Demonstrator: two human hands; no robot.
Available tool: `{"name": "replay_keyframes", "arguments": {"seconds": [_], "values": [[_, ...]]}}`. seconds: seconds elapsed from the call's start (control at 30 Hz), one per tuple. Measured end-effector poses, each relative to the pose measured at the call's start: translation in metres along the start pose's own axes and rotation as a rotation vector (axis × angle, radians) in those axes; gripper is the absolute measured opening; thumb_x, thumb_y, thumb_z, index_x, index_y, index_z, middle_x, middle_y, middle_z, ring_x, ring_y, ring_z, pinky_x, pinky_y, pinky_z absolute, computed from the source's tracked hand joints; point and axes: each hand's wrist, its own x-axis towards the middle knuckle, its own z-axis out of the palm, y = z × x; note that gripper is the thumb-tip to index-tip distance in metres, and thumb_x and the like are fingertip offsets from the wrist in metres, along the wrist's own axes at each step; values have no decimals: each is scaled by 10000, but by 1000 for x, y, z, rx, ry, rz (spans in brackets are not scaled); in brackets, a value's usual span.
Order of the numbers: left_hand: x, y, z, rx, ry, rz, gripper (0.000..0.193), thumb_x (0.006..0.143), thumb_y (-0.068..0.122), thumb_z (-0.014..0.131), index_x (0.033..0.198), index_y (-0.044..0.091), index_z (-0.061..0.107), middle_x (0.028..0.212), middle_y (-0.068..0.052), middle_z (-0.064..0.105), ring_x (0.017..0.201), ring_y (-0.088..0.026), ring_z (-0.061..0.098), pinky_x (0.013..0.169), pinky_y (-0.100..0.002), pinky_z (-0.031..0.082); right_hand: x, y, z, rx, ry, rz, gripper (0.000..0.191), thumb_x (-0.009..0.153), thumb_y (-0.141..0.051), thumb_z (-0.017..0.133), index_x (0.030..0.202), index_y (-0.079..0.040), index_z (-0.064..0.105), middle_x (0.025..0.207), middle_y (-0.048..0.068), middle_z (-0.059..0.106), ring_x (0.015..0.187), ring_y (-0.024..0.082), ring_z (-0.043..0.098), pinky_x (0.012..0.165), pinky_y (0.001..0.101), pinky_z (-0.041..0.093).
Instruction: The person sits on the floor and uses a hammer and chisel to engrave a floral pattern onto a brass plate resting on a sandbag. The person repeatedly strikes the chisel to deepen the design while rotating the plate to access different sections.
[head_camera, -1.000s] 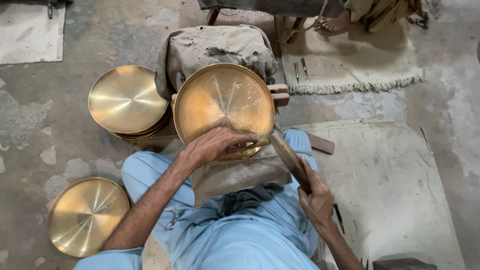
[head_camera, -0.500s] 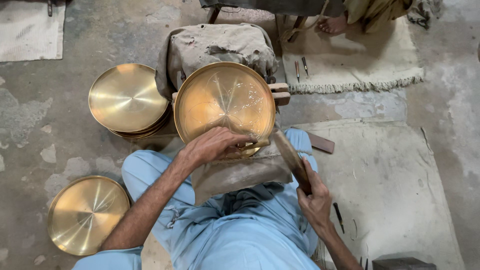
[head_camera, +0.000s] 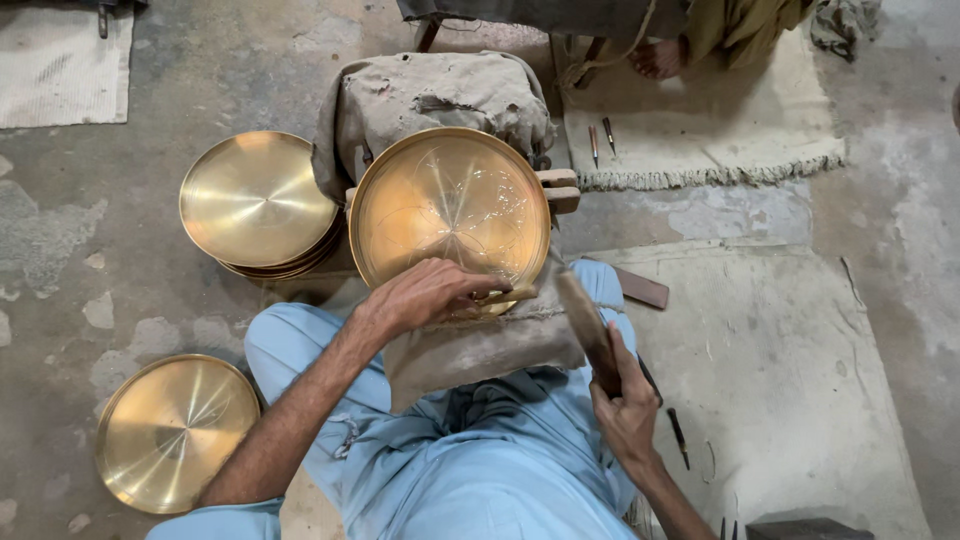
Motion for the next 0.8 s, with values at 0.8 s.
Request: {"name": "replay_keyframes", "arguments": {"seconds": [0.8], "values": [[-5, 3, -3, -9, -24, -155, 532, 871, 97, 660, 1392, 189, 607, 948, -65, 744, 872, -265, 691, 839, -419, 561, 4, -4, 3, 142, 1, 22, 864, 865, -7, 663, 1615, -145, 255, 1063, 139, 729, 939, 199, 721, 868, 335, 559]]}}
